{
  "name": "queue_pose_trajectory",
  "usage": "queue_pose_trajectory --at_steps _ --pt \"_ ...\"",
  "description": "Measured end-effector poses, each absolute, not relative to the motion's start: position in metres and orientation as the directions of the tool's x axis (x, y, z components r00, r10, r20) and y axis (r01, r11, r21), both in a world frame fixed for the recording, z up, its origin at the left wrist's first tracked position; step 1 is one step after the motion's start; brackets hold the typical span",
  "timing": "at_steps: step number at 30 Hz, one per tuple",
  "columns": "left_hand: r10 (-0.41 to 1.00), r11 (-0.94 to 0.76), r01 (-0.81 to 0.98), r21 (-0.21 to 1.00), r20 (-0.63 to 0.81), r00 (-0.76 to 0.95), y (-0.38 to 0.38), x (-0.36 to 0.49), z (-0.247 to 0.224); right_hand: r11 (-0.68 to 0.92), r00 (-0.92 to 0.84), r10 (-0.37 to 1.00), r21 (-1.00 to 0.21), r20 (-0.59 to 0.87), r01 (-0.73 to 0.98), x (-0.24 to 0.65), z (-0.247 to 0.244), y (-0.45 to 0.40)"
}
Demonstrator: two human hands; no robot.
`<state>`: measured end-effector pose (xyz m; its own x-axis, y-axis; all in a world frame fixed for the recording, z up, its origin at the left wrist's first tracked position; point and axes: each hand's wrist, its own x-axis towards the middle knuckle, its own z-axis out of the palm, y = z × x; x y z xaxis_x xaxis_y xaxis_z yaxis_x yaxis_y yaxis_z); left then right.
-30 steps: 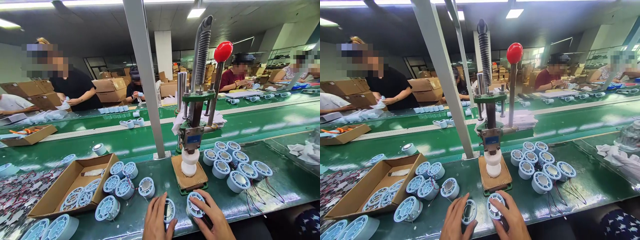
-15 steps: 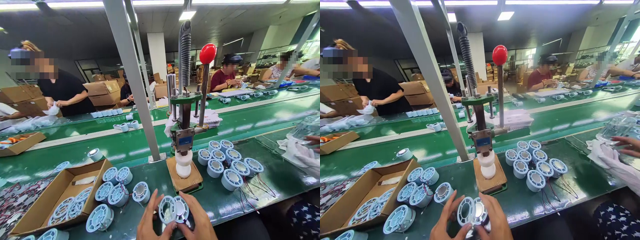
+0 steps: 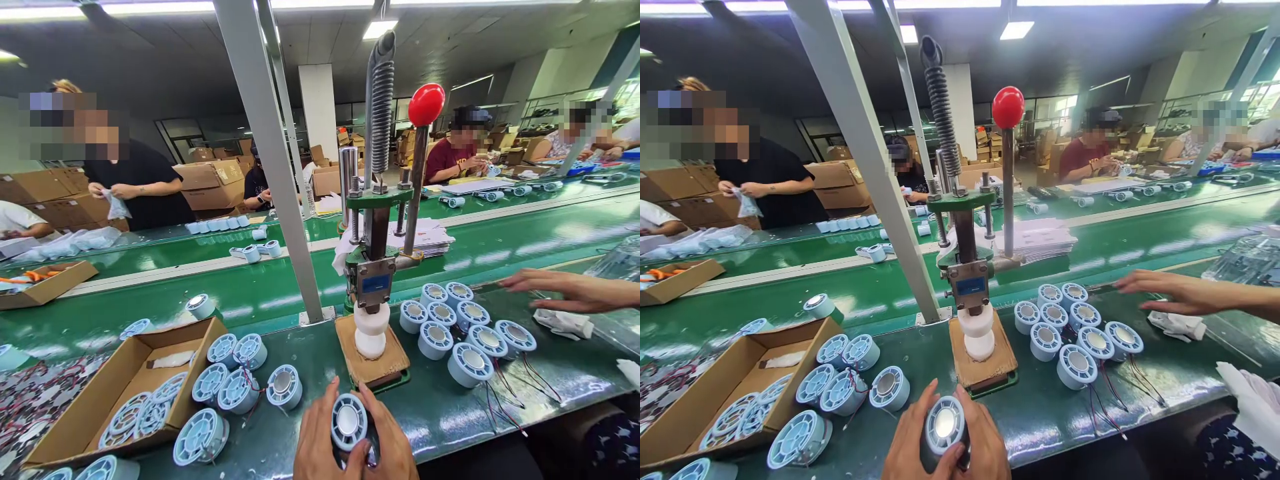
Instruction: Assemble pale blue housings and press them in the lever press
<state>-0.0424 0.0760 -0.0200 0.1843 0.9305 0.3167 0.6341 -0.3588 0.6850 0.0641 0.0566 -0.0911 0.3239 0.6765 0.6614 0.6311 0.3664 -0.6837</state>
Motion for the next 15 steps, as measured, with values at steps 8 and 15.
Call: queue_pose_trajectory --at_steps 8,15 --pt "0.94 -0.339 0.595 0.729 0.282 0.189 0.079 -0.045 -0.017 0.337 0.336 0.67 -0.674 0.662 0.657 0.063 -0.095 0.055" --pt "0.934 -0.354 0.543 0.761 0.309 0.177 0.075 -0.041 -0.048 0.429 0.054 0.722 -0.507 0.69 0.748 0.084 -0.1 0.055"
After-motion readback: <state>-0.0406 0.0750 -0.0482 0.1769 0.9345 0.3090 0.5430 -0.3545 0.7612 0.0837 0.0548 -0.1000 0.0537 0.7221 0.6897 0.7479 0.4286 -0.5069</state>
